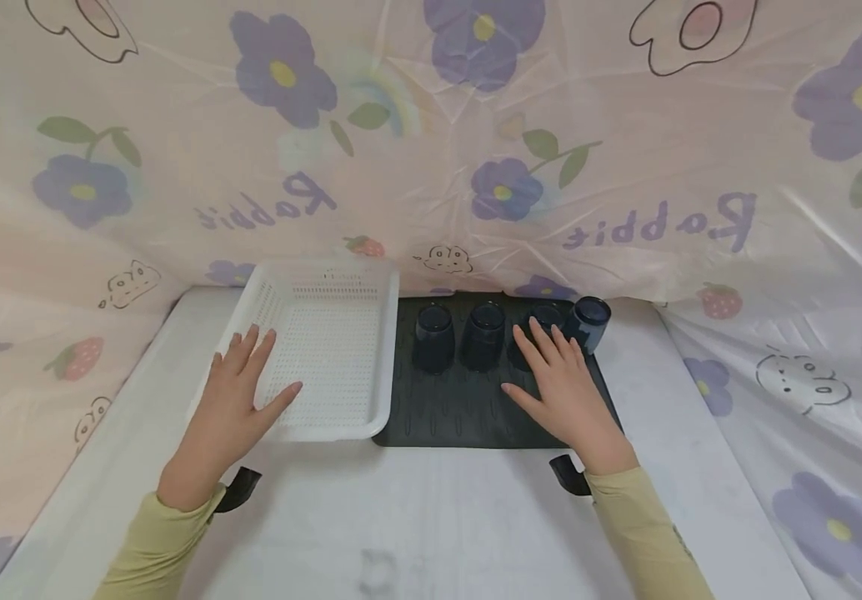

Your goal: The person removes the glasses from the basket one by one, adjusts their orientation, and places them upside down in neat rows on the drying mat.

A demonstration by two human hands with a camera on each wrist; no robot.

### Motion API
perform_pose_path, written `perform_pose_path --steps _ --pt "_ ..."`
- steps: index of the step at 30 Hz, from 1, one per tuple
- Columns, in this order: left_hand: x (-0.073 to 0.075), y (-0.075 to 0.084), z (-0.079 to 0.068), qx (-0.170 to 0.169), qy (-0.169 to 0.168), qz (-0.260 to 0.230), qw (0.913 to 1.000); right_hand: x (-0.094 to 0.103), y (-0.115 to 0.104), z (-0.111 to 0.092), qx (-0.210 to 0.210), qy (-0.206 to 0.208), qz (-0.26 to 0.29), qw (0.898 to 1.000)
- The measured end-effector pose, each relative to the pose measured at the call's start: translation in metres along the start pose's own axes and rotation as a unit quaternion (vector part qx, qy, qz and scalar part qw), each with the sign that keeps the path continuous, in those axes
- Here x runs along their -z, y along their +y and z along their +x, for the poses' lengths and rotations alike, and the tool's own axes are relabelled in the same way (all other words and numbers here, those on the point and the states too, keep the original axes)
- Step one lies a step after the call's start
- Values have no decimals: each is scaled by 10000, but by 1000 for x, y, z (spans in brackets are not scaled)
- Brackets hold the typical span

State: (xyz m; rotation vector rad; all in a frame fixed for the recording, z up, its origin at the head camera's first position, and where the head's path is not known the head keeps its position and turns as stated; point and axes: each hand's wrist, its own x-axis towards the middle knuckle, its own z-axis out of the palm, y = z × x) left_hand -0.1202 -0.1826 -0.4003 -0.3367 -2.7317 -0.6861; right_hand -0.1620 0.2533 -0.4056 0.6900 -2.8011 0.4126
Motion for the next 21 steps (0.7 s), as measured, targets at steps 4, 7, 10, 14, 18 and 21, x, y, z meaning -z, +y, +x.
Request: perform_pose_path --steps 4,7,10,14,18,21 --pt "8 -1 6 -287 229 642 9973 -1 3 11 -274 -168 -183 9993" --pt "18 0 12 -366 279 821 9956 -2 5 19 -418 -228 -312 9984" --pt "27 1 22 -405 374 897 9944 -2 7 26 -535 -270 -429 9973" --pt "31 0 38 -454 503 941 9932 -2 8 35 -586 -311 -557 9962" --pt "26 -6 52 -394 455 1044 9927 -2 5 41 -567 -350 -582 9961" --pt "22 -12 60 -298 321 1128 9927 -4 3 45 -610 -395 -592 9956"
